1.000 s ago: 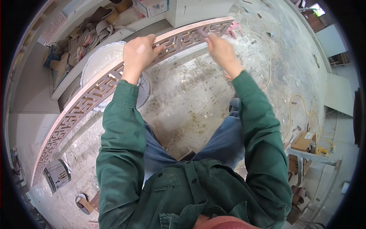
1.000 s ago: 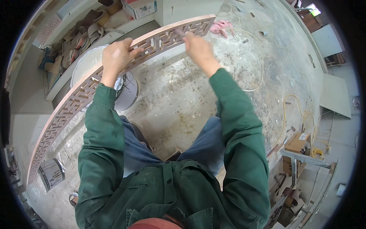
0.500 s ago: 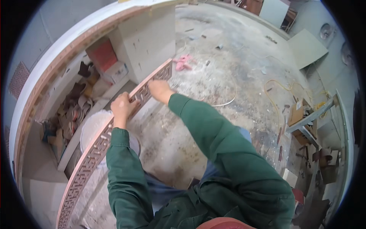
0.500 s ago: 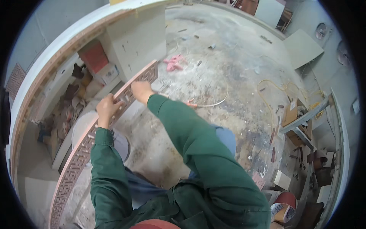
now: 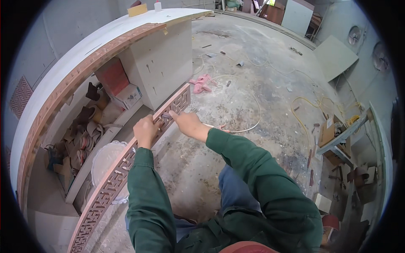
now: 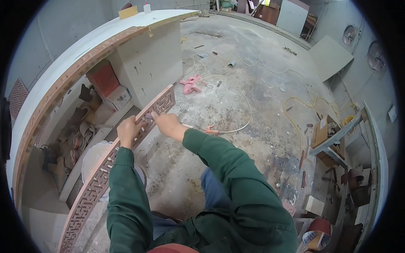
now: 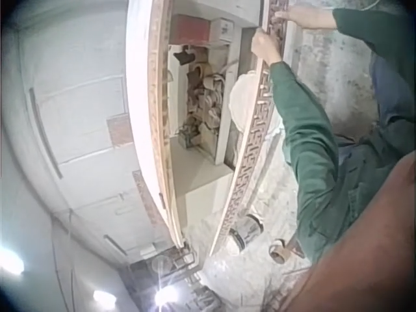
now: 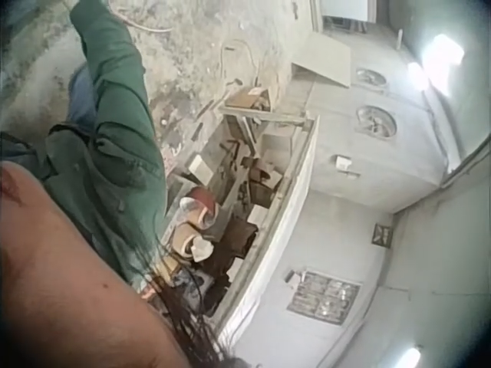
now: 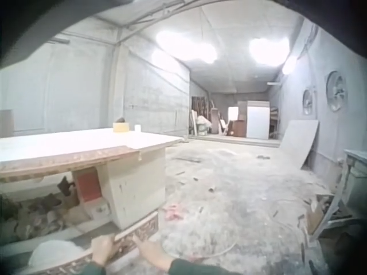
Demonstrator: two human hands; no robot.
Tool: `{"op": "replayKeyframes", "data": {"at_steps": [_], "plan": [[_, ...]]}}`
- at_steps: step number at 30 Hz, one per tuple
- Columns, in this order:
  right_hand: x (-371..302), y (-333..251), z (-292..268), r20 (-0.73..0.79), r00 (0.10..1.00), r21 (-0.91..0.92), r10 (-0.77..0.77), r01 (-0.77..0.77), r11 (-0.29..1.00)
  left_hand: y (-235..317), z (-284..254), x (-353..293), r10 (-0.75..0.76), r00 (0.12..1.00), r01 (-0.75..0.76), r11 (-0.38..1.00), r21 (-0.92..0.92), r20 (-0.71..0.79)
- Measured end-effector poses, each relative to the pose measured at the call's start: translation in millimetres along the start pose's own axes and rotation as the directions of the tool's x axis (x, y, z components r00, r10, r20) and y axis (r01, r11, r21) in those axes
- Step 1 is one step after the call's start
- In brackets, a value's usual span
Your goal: The person is sanding a decorative wooden lattice panel using sandpaper wrapped around a small wooden stick.
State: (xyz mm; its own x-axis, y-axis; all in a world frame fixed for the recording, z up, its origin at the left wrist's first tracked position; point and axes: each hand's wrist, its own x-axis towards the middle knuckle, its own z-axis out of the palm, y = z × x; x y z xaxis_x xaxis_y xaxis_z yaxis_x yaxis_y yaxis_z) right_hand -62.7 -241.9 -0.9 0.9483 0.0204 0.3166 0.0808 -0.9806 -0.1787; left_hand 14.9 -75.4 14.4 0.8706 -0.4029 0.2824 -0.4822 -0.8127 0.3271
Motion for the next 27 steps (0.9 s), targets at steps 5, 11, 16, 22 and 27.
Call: {"op": "replayKeyframes", "data": {"at_steps": [5,11,16,22,27], "plan": [[17.7,1.2,2.9,-0.019,0.998,-0.138,0.052,-0.054,0.989,7.0,6.0,2.0,0.049,0.994,-0.049,0.999,0.001,-0.093],[-2.7,-13.5,10.8,-0.072,0.997,-0.103,-0.008,0.000,0.995,-3.6,2.3,-3.6,-0.018,1.000,0.019,1.000,0.025,-0.024],[10.0,0.8,15.2,-0.143,0.990,-0.135,0.001,-0.020,0.991,7.2,8.7,-2.8,0.044,0.995,-0.045,0.999,-0.009,-0.090],[-5.4,-13.7,11.2,-0.113,0.993,-0.115,0.040,-0.053,0.992,3.4,5.4,-5.7,0.044,0.994,-0.041,0.999,0.028,-0.101],[15.9,-4.0,30.7,-0.183,0.983,-0.108,0.022,-0.042,0.993,7.2,5.9,-1.7,0.036,0.998,-0.037,0.999,-0.012,-0.046]]}}
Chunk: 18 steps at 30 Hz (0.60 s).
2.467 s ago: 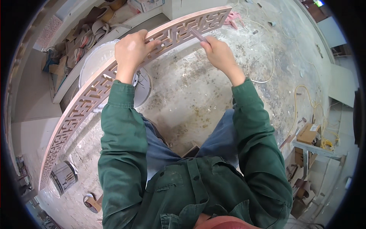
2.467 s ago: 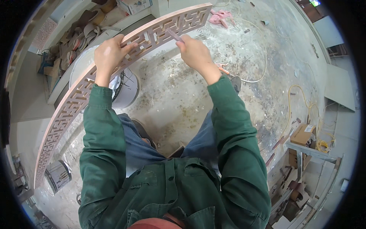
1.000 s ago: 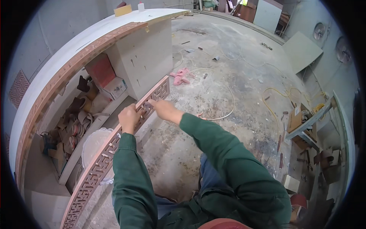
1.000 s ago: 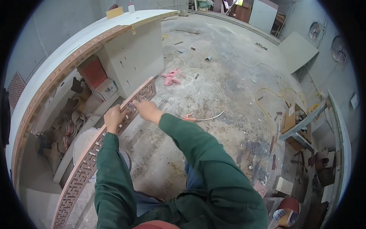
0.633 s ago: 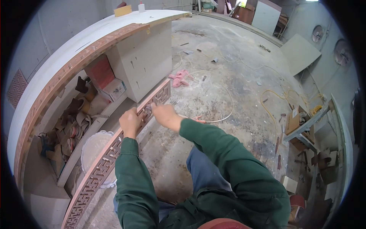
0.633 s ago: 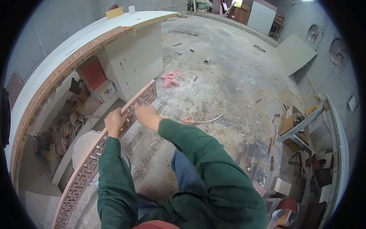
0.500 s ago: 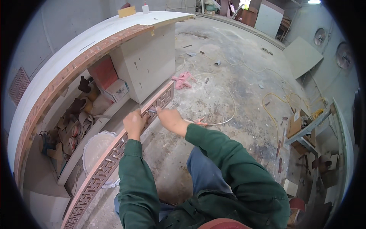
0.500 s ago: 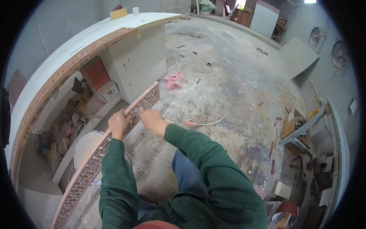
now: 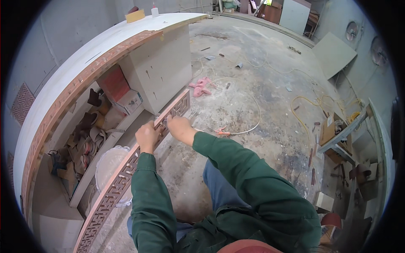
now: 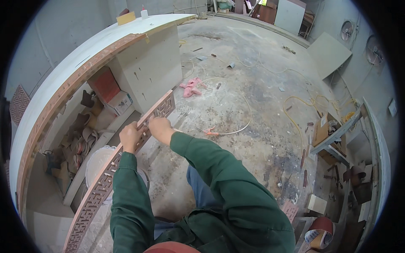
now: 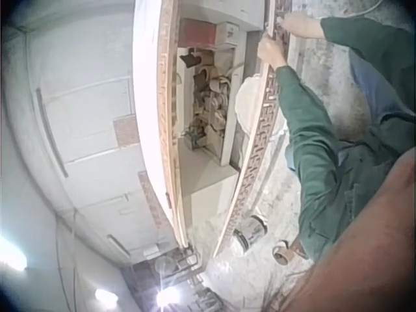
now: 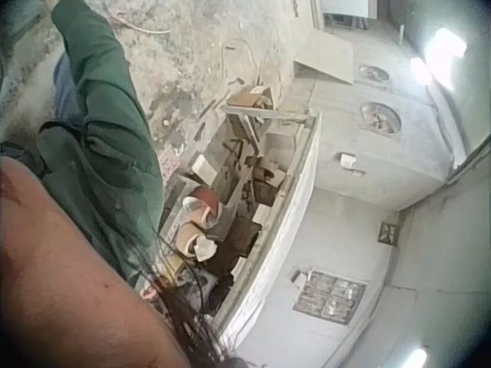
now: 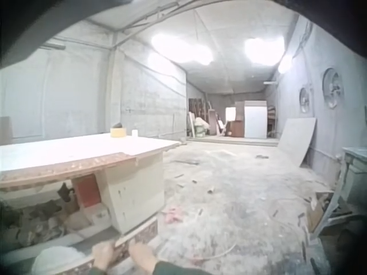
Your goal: The person is sanding a decorative wooden lattice panel using sandpaper wrapped around a small wooden stick.
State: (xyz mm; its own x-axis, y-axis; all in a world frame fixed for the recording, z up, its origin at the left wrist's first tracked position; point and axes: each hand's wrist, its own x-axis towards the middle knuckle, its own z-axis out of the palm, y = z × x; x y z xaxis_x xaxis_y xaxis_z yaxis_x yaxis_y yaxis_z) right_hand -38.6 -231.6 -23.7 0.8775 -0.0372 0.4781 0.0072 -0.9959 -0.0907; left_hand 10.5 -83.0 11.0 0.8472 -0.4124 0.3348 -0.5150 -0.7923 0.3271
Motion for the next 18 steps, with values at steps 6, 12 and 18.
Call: {"op": "replayKeyframes", "data": {"at_steps": [6,12,18], "plan": [[-15.1,-5.4,-14.0,0.040,0.999,0.030,-0.020,0.019,0.999,-2.5,-3.9,-2.6,-0.025,1.000,0.026,0.996,0.081,-0.010],[-11.1,-1.4,-11.2,0.061,0.998,-0.020,-0.002,0.003,1.000,-4.5,0.8,2.2,-0.033,0.999,0.032,0.999,0.018,0.027],[-10.0,-1.2,-8.5,0.037,0.999,0.034,-0.002,0.001,0.999,1.9,-2.6,-1.2,-0.011,1.000,0.011,0.998,0.055,-0.008]]}}
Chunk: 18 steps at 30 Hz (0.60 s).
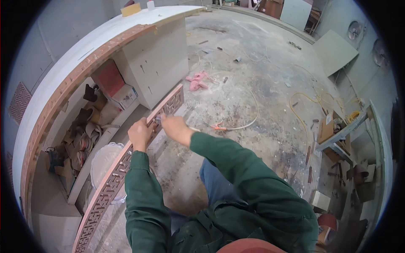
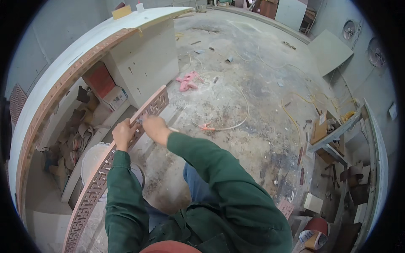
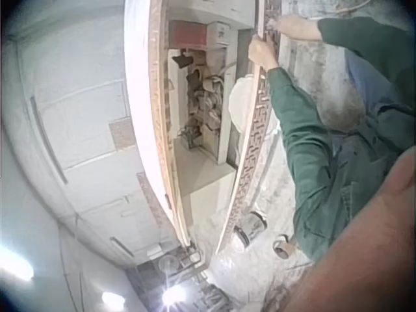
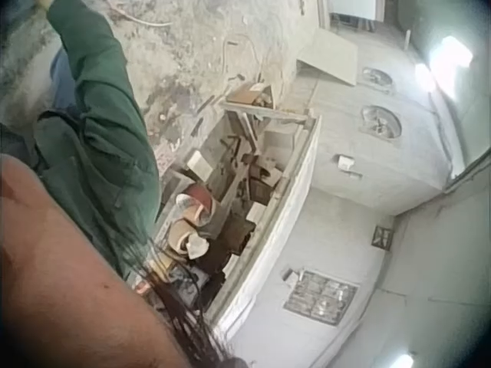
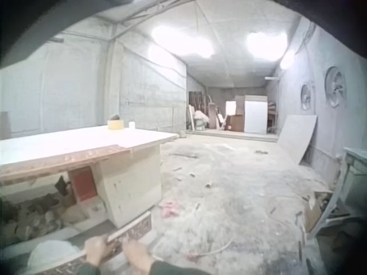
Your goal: The person is sanding a decorative wooden lattice panel using sandpaper wrapped around a small wooden stick.
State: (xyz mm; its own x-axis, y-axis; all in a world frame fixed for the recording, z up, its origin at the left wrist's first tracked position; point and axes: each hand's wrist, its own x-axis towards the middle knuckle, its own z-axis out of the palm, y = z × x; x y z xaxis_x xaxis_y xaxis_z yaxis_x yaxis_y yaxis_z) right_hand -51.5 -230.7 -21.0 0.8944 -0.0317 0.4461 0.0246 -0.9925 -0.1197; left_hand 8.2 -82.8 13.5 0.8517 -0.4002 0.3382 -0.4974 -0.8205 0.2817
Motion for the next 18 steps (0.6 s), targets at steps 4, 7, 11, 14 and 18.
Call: {"op": "replayKeyframes", "data": {"at_steps": [4,7,11,14,18], "plan": [[7.6,3.3,6.1,-0.019,1.000,0.017,-0.001,0.001,1.000,0.3,4.2,4.6,0.001,1.000,-0.001,1.000,-0.013,0.009],[-11.5,-4.8,-8.6,0.044,0.999,-0.025,-0.018,0.019,1.000,-4.6,-0.8,-1.6,-0.025,0.999,0.025,1.000,0.003,0.034],[-3.0,-9.3,-13.8,-0.040,0.998,-0.022,-0.047,0.046,0.999,-2.3,0.4,-2.8,0.000,1.000,0.000,1.000,0.018,-0.018],[12.9,3.2,-1.7,-0.028,1.000,-0.043,0.005,-0.007,0.999,7.2,3.9,5.1,0.028,0.999,-0.029,0.999,-0.038,-0.018],[-18.2,-6.1,-9.8,-0.012,0.999,-0.025,-0.045,0.045,0.999,-7.7,1.9,-1.9,-0.008,1.000,0.008,1.000,-0.016,0.011]]}}
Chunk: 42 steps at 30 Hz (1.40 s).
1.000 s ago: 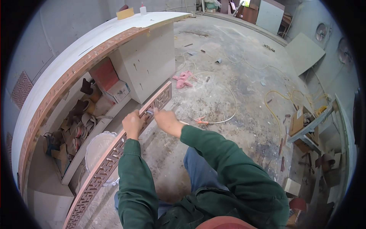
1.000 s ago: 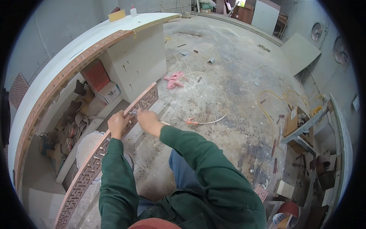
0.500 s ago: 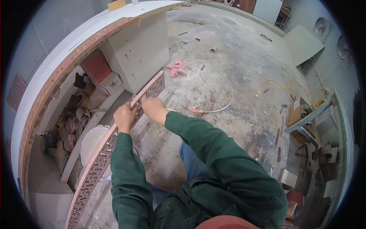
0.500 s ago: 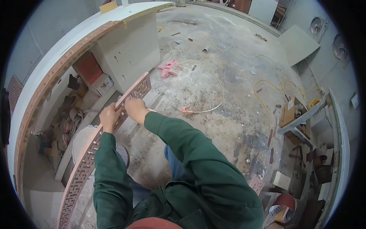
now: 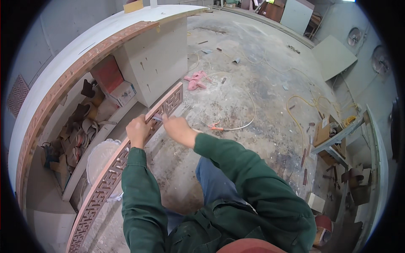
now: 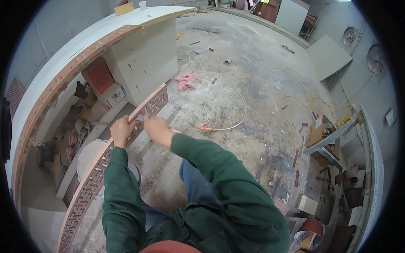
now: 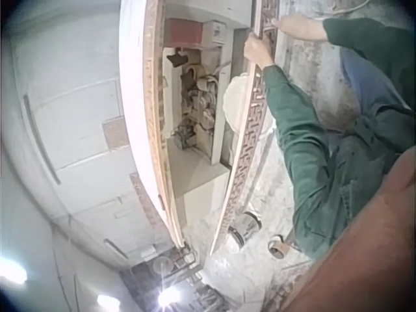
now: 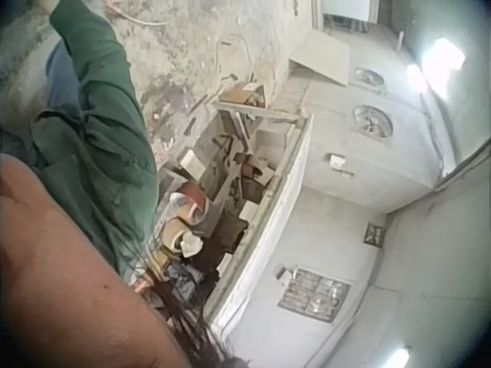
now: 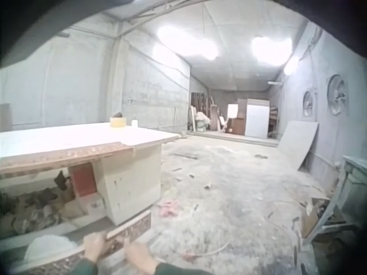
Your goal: The person is sanding a decorative wooden lattice panel using sandpaper wrapped around a small wooden stick.
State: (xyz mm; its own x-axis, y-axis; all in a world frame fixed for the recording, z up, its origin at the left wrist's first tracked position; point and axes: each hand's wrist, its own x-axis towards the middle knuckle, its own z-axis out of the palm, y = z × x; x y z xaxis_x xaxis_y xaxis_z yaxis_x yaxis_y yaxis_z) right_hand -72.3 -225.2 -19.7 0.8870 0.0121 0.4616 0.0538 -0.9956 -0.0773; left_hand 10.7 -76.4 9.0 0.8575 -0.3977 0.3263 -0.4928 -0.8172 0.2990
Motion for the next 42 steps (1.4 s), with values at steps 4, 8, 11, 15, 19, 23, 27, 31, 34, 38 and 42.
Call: {"op": "replayKeyframes", "data": {"at_steps": [4,8,11,15,19,23,27,31,34,38,42], "plan": [[7.5,-7.4,-3.7,0.077,0.995,-0.040,0.069,-0.066,0.997,7.3,-4.6,-3.6,0.022,1.000,-0.021,0.999,0.039,-0.018],[27.1,4.1,7.8,0.039,0.996,-0.045,0.080,-0.078,0.996,13.2,2.3,5.9,0.048,0.998,-0.048,0.999,0.003,-0.034],[11.5,-5.0,8.9,-0.009,1.000,0.012,0.001,-0.001,1.000,-0.7,-0.2,4.2,-0.014,0.999,0.014,1.000,-0.004,0.029],[8.5,-15.3,-0.2,0.008,1.000,0.007,0.029,-0.029,1.000,2.3,-4.1,0.1,-0.018,1.000,0.018,0.999,0.047,-0.011],[22.5,-1.5,12.6,0.014,1.000,0.011,0.024,-0.025,1.000,10.1,0.3,4.8,0.036,0.999,-0.036,0.999,-0.002,-0.037],[13.4,4.6,10.7,-0.046,0.999,0.051,-0.023,0.026,0.998,8.7,-0.7,2.1,0.016,1.000,-0.015,1.000,0.020,-0.012],[8.1,2.2,-8.1,-0.058,0.998,-0.047,-0.023,0.020,0.999,4.6,0.8,-2.1,0.021,0.999,-0.019,0.999,0.042,-0.035],[12.5,4.6,-5.2,-0.003,1.000,-0.054,-0.007,0.007,0.999,7.5,0.1,-3.1,0.003,1.000,-0.003,1.000,0.028,-0.023],[28.0,5.9,2.0,0.050,0.997,-0.022,0.063,-0.061,0.998,12.0,-0.5,0.9,0.008,1.000,-0.008,1.000,0.010,-0.022],[17.3,3.0,4.7,0.032,0.998,0.020,0.047,-0.048,0.999,6.7,-2.5,3.0,-0.009,1.000,0.009,1.000,0.008,0.011],[8.6,-0.2,-0.5,0.056,0.997,0.035,0.058,-0.060,0.998,2.0,0.0,-1.4,-0.001,1.000,0.001,1.000,0.029,0.000]]}}
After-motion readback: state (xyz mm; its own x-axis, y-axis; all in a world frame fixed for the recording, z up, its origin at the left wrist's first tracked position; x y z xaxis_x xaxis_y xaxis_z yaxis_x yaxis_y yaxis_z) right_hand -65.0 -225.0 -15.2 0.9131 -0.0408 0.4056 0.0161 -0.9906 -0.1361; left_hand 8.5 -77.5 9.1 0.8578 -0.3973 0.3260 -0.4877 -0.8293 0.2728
